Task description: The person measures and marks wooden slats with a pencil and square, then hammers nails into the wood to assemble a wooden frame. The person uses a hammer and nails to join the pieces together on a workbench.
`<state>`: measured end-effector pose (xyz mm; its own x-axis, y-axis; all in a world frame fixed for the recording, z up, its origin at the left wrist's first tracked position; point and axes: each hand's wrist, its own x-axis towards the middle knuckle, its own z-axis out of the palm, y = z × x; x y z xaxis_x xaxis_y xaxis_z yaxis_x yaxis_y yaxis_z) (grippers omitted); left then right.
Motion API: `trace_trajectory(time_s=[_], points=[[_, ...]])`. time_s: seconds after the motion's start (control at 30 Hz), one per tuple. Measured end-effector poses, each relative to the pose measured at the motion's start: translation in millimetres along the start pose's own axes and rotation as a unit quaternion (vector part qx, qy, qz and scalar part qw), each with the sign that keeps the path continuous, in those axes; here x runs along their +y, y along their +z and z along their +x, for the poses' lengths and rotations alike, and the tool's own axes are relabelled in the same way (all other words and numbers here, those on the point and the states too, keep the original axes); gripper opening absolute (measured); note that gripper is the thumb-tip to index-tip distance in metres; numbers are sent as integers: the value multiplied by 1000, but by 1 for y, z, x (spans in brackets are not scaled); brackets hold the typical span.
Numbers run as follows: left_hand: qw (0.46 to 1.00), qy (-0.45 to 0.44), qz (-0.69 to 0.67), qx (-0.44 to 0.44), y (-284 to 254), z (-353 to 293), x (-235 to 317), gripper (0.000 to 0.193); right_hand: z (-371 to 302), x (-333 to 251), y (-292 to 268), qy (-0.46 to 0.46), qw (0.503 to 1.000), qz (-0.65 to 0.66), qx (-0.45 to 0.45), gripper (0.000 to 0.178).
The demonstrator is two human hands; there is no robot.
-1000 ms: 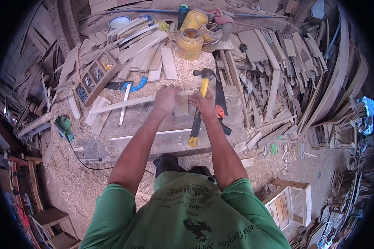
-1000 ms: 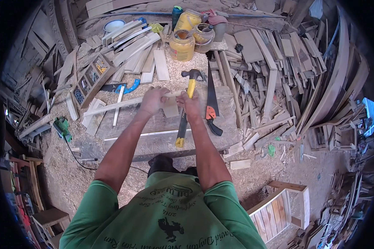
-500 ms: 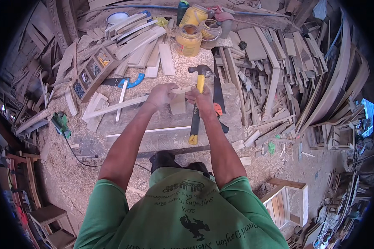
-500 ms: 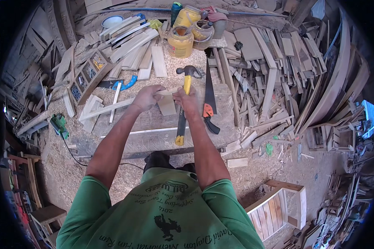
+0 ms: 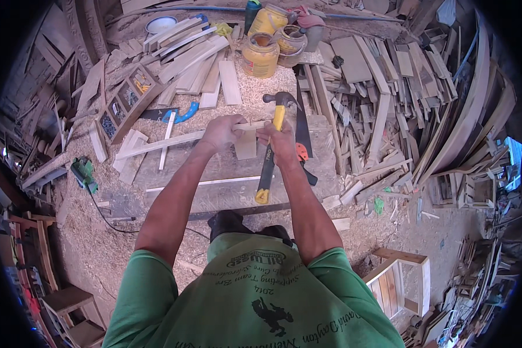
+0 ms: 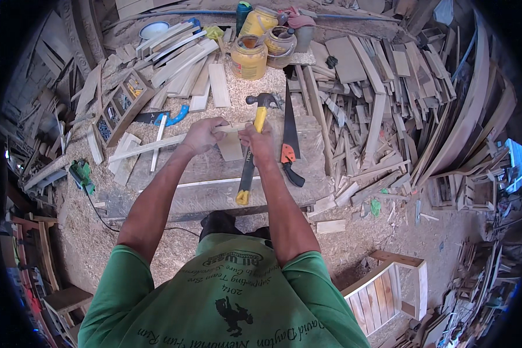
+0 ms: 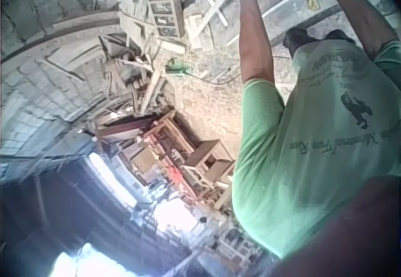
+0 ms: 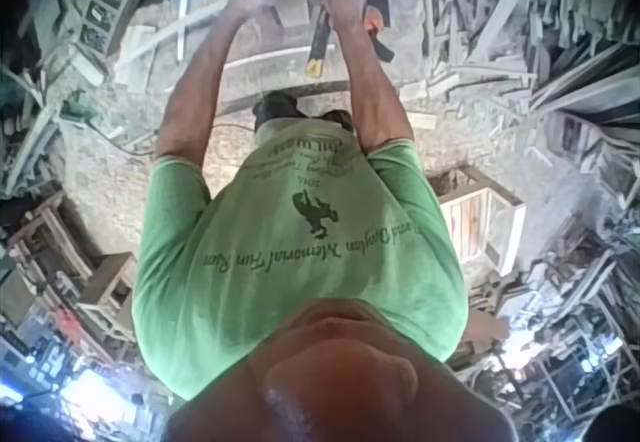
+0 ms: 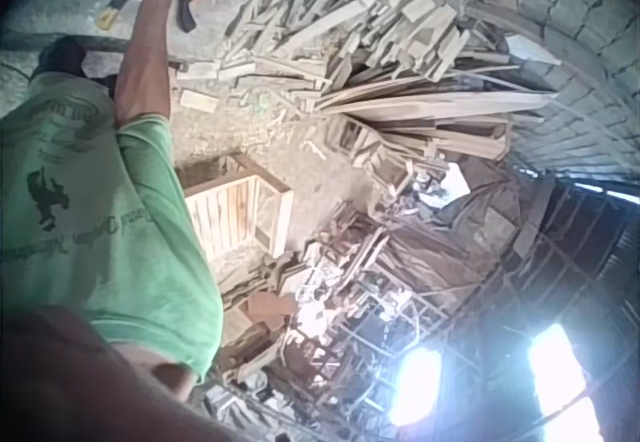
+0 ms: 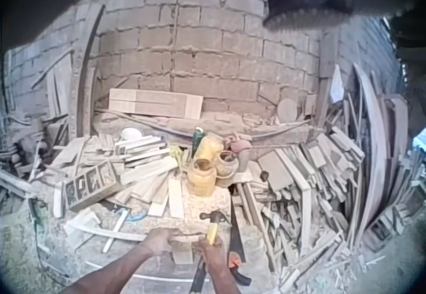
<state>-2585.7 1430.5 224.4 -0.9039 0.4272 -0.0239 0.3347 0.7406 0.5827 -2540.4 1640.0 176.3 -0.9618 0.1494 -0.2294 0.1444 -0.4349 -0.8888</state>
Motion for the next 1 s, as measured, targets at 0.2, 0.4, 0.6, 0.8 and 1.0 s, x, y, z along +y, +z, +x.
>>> trace_trajectory(time_s=[0.2, 0.4, 0.6, 0.8, 1.0], points=[[1000, 2, -18, -15, 0, 5, -7, 35, 1, 4, -3, -10, 1000, 14, -7, 28], [999, -21, -25, -34, -5, 6, 1, 37, 3, 7, -9, -14, 1000, 13, -9, 28], [998, -25, -43, -28, -4, 0, 5, 39, 2, 7, -11, -7, 1000, 3, -9, 29], [999, -13, -34, -7, 1, -2, -1, 42, 2, 6, -9, -5, 1000, -10, -10, 27], [1000, -15, -8, -19, 0, 0, 2, 42, 2, 5, -11, 4, 1000, -12, -16, 27]])
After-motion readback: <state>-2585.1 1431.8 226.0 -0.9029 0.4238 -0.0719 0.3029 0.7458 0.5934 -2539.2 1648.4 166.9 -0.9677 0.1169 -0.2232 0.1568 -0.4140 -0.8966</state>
